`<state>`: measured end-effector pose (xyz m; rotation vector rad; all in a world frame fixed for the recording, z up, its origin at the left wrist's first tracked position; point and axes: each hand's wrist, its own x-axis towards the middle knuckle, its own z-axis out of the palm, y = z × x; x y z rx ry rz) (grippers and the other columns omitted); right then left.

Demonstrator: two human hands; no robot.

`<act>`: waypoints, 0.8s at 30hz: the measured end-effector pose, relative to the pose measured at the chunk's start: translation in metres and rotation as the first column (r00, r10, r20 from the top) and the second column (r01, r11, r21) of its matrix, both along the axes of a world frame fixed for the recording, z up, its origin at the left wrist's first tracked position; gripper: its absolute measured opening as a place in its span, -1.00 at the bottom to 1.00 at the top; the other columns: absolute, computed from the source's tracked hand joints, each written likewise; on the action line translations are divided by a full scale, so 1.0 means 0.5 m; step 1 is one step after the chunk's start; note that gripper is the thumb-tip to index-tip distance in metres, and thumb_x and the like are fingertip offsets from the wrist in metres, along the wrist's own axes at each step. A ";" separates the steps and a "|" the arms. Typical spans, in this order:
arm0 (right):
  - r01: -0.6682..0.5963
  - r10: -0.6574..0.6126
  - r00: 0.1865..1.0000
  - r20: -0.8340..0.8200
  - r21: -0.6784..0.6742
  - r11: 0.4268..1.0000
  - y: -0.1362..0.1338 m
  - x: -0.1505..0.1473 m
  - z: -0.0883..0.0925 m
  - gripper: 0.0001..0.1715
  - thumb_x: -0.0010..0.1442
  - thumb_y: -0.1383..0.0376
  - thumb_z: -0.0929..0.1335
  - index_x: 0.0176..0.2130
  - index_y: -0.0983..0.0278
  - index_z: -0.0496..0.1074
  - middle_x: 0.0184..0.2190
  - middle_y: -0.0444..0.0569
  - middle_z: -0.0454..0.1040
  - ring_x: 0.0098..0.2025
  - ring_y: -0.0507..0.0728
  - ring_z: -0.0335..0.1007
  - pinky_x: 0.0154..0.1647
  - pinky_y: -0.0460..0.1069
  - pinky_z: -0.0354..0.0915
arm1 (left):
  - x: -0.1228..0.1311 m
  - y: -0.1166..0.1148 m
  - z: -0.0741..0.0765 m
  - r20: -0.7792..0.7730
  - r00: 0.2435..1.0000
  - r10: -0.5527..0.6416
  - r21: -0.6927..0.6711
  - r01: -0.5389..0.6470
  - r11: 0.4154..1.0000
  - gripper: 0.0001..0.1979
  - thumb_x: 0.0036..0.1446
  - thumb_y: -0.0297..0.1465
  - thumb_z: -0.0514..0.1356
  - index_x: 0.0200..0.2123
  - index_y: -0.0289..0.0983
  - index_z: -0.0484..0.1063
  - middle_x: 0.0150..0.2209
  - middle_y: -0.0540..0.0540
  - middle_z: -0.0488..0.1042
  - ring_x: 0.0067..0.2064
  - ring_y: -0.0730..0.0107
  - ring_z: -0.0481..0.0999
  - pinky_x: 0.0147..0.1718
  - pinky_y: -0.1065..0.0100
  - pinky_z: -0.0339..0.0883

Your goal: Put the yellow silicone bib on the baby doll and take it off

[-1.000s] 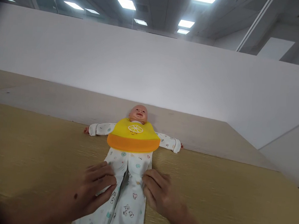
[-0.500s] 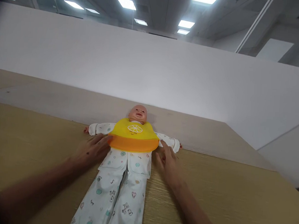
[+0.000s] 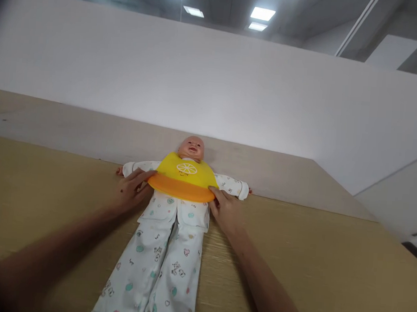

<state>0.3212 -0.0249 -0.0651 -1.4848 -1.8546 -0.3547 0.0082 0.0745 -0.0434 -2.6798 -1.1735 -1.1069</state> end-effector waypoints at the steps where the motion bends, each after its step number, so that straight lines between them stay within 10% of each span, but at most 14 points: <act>1: -0.012 0.012 1.000 -0.010 -0.017 1.000 -0.002 0.002 0.000 -0.63 0.27 0.23 0.24 0.00 0.32 0.43 -0.40 -0.04 0.51 -0.46 0.03 0.38 -0.39 -0.07 0.28 | -0.003 -0.001 -0.008 0.019 1.000 0.015 -0.031 -0.015 0.999 -0.60 0.19 -0.41 0.03 0.11 -0.26 0.29 -0.28 -0.05 0.38 -0.38 0.45 0.37 -0.34 0.40 0.27; 8: -0.013 -0.018 0.978 -0.206 -0.149 0.989 -0.018 0.016 -0.018 -0.47 0.25 0.24 0.21 0.18 0.35 0.22 -0.44 -0.09 0.48 -0.52 0.00 0.32 -0.43 -0.10 0.27 | -0.022 0.016 -0.037 0.159 0.980 0.121 -0.294 -0.070 0.953 -0.71 0.08 -0.42 0.07 -0.10 -0.32 0.36 -0.42 0.01 0.40 -0.44 0.46 0.35 -0.39 0.41 0.24; 15: 0.144 -0.221 0.883 -0.415 -0.209 0.967 -0.019 0.074 -0.039 -0.61 0.12 0.14 0.22 -0.27 0.39 0.45 -0.52 0.00 0.46 -0.52 0.06 0.31 -0.43 -0.04 0.29 | -0.030 0.001 -0.021 0.080 0.990 0.112 -0.413 -0.070 0.908 -0.80 0.04 -0.40 0.06 -0.33 -0.29 0.47 -0.39 -0.06 0.52 -0.37 0.35 0.44 -0.35 0.35 0.30; 24: 0.034 -0.146 0.899 -0.413 -0.266 0.963 -0.158 0.047 -0.035 -0.77 0.21 0.20 0.26 -0.31 0.31 0.39 -0.46 -0.05 0.46 -0.48 0.03 0.35 -0.45 -0.09 0.28 | -0.089 -0.187 0.013 -0.050 0.996 -0.071 -0.308 0.052 0.950 -0.84 0.18 -0.29 0.11 -0.40 -0.22 0.38 -0.51 0.06 0.44 -0.52 0.47 0.37 -0.52 0.44 0.27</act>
